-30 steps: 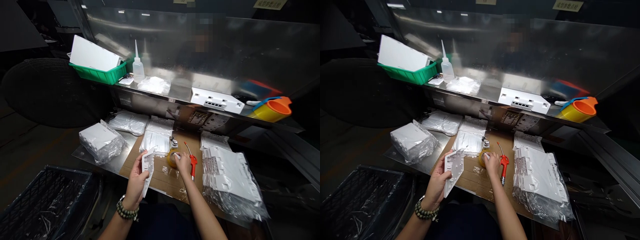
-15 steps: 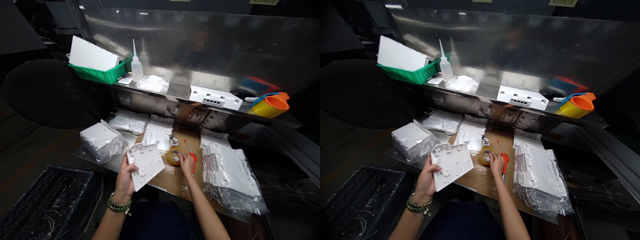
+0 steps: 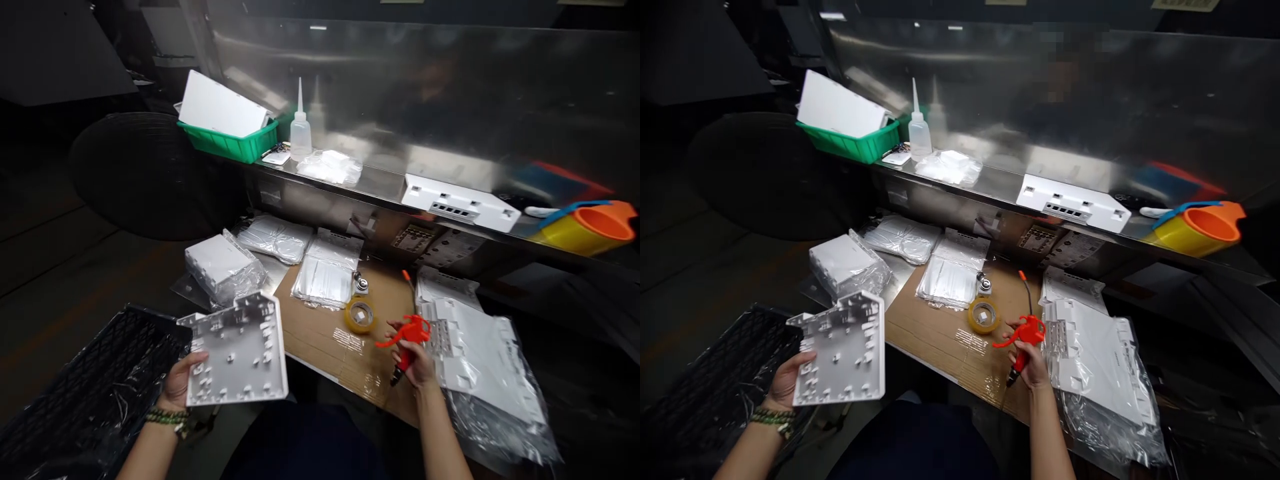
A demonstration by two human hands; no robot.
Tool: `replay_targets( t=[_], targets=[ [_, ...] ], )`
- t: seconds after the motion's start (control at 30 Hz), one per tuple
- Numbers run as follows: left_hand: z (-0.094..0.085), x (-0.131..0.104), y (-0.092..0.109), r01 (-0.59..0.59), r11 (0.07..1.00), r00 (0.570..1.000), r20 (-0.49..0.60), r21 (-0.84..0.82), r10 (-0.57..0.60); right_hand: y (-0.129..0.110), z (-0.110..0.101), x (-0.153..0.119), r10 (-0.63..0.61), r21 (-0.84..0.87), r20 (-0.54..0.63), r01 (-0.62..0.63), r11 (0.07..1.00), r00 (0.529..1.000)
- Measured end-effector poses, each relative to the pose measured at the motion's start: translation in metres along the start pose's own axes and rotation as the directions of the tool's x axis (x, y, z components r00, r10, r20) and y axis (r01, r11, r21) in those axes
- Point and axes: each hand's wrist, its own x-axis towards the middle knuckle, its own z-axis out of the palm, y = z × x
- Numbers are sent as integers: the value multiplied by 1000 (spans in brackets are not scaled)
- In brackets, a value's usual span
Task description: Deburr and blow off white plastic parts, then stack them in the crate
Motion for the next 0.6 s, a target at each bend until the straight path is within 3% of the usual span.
replay_targets(
  t=[0.07, 0.1, 0.17, 0.2, 0.23, 0.27, 0.33, 0.4, 0.5, 0.6],
  targets=[
    [-43, -8, 6, 48, 998, 996, -77, 31, -46, -19, 2, -18, -29, 144, 250, -7, 990, 968],
    [-64, -12, 6, 67, 997, 990, -128, 36, -62, -31, 6, -28, -30, 184, 416, -52, 981, 909],
    [-97, -15, 0, 108, 994, 964, -248, 23, -99, -55, 26, -46, 10, 107, 724, -127, 986, 690],
    [-108, -14, -7, 107, 994, 948, -302, 8, -100, -67, 39, -55, 56, -2, 819, -94, 996, 571],
    [-117, -11, -16, 96, 995, 933, -347, -9, -93, -77, 55, -65, 111, -127, 866, 0, 992, 488],
    [-121, -6, -27, 69, 997, 921, -382, -25, -73, -86, 71, -75, 166, -250, 877, 132, 959, 451],
    [-123, 8, -53, -3, 998, 899, -437, -64, -26, -96, 102, -94, 227, -438, 845, 384, 813, 483],
    [-119, 24, -80, -37, 992, 877, -480, -124, -27, -96, 123, -110, 216, -518, 820, 524, 676, 531],
    [-112, 44, -110, -34, 974, 865, -495, -222, -83, -88, 135, -119, 189, -547, 798, 555, 626, 573],
    [-107, 56, -121, -65, 955, 875, -476, -289, -84, -83, 131, -113, 234, -547, 801, 513, 661, 552]
  ],
)
